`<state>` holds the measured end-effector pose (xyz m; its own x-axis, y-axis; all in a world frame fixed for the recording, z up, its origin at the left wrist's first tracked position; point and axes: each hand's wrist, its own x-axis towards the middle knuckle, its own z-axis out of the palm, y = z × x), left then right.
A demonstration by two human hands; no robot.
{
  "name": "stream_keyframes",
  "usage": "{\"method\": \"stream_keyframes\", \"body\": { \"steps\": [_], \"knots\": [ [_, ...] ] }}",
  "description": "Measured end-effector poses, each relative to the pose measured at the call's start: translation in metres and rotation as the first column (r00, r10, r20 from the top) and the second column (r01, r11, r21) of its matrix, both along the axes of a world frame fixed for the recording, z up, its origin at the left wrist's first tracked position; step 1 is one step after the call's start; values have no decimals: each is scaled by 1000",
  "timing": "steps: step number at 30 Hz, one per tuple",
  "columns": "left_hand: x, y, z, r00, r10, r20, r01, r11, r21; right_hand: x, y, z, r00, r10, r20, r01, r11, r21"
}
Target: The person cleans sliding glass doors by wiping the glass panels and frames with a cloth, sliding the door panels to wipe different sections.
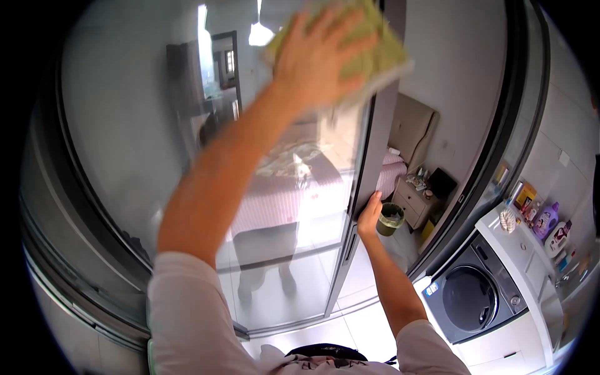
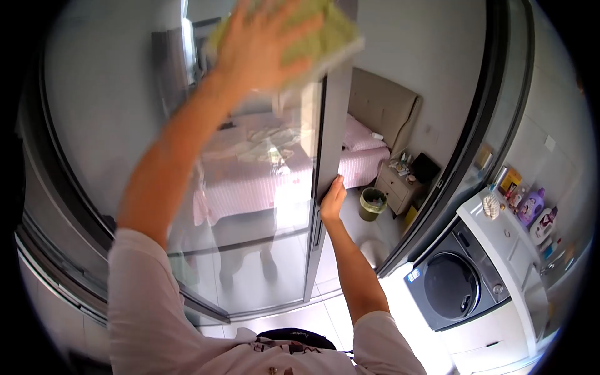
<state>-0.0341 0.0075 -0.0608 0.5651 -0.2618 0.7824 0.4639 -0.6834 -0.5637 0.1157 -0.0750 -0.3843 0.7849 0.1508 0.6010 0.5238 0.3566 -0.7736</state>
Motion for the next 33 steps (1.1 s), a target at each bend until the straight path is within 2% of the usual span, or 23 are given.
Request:
{"method": "stream_keyframes", "body": {
  "steps": [2, 4, 6, 8, 9, 10, 12, 13, 15, 16, 18, 19, 20, 22, 24, 25, 27, 28, 29, 30, 31, 32, 33],
  "knots": [
    [-7, 6, 59, 958, -104, 266, 58, 983, 175, -5, -1, 4, 999, -42, -4, 42, 999, 7],
    [-17, 1, 80, 951, -71, 301, 31, 990, 136, -12, -2, 11, 1000, -12, -24, 13, 999, 50],
    [-13, 3, 79, 941, -49, 334, 12, 994, 111, -11, -2, 9, 999, -10, -31, 10, 1000, 25],
    [-4, 5, 54, 916, -30, 400, -26, 991, 133, -11, -2, 10, 999, 32, -41, -29, 997, 72],
    [-3, 3, 36, 905, -98, 413, 14, 979, 202, -13, -2, 12, 998, 31, -50, -27, 996, 84],
    [-3, -2, 18, 905, -98, 414, 14, 979, 202, -12, -2, 11, 998, 31, -49, -27, 996, 84],
    [-4, -15, -18, 971, 103, 214, -102, 995, -17, -8, -2, 8, 999, -24, -47, 25, 999, 30],
    [-2, -17, -36, 970, 108, 217, -107, 994, -16, -7, -3, 6, 999, -18, -43, 20, 999, 32],
    [4, -17, -71, 997, 36, 70, -28, 993, -112, -4, -5, 4, 997, 11, -71, -12, 1000, -11],
    [4, -19, -90, 998, 17, 56, -9, 990, -144, -6, -4, 6, 998, 16, -67, -16, 1000, -6],
    [6, -20, -129, 999, -5, 32, 11, 980, -200, -14, -1, 12, 983, -17, -183, 44, 989, 143],
    [9, -20, -149, 1000, -9, 24, 14, 975, -224, -20, -3, 16, 984, -10, -180, 38, 988, 152],
    [9, -24, -166, 1000, 4, 26, 3, 970, -242, -29, -9, 20, 994, -104, -38, 110, 973, 203],
    [12, -29, -197, 1000, -8, 7, 9, 959, -283, -49, -25, 33, 924, -306, 230, 221, 918, 330],
    [12, -33, -216, 991, -133, 11, 128, 920, -370, -77, -42, 53, 794, -151, 589, 87, 987, 136],
    [9, -35, -215, 992, -128, 13, 123, 922, -367, -88, -46, 66, 774, 4, 634, 51, 996, -69],
    [-4, -39, -209, 950, -302, 78, 307, 860, -407, -87, -24, 70, 768, 54, 638, 14, 995, -101],
    [-11, -35, -206, 951, -298, 81, 305, 862, -405, -86, -18, 70, 776, 58, 629, 18, 993, -114],
    [-21, -28, -200, 847, -522, 101, 496, 707, -505, -87, -13, 72, 771, 61, 634, 12, 994, -111],
    [-33, -22, -194, 692, -707, 146, 636, 501, -587, -86, -8, 76, 779, -10, 627, 110, 987, -121],
    [-45, -20, -191, 587, -762, 274, 731, 355, -583, -87, -3, 79, 782, -78, 619, 204, 970, -135],
    [-65, -17, -187, 597, -753, 275, 728, 366, -579, -91, 4, 86, 788, -169, 591, 344, 918, -196],
    [-88, -11, -187, 700, -658, 278, 691, 526, -495, -92, 14, 91, 734, -275, 621, 453, 879, -147]
  ]
}}
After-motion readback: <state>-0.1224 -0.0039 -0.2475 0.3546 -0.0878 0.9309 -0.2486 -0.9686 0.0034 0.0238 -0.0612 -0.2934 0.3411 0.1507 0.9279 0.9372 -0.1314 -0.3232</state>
